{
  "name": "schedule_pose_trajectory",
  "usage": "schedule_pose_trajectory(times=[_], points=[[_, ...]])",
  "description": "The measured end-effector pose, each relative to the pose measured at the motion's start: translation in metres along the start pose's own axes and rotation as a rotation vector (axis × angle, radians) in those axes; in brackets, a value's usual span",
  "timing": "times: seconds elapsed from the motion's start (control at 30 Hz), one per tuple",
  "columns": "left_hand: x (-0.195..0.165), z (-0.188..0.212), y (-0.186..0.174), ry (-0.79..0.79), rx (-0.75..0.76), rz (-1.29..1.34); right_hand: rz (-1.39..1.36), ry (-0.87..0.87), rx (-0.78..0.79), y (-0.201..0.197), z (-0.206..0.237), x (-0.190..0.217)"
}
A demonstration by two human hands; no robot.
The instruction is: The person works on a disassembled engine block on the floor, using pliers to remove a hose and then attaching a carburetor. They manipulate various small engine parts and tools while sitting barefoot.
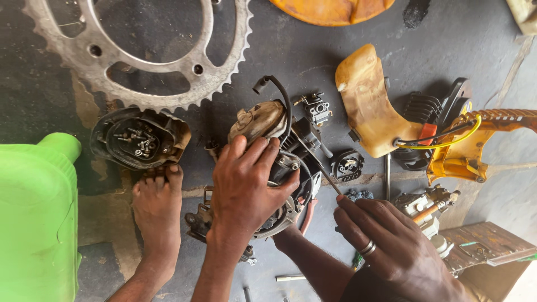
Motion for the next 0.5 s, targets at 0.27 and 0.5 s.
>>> schedule_pose_trajectory(times=[0.27,0.5], points=[[-0.003,-0.004,-0.001,0.003,0.012,-0.001,-0.001,-0.046,0.110,0.005,-0.003,-0.007],[-0.003,-0.004,0.009,0.023,0.050,-0.010,0.046,-0.024,0.048,0.020,0.003,-0.018]])
Point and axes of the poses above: each hand's wrist, its own z-axis away from the middle knuckle, its own y-axis out of the palm, x = y × z, the point moved 6 cm from there along -z, towards the middle knuckle
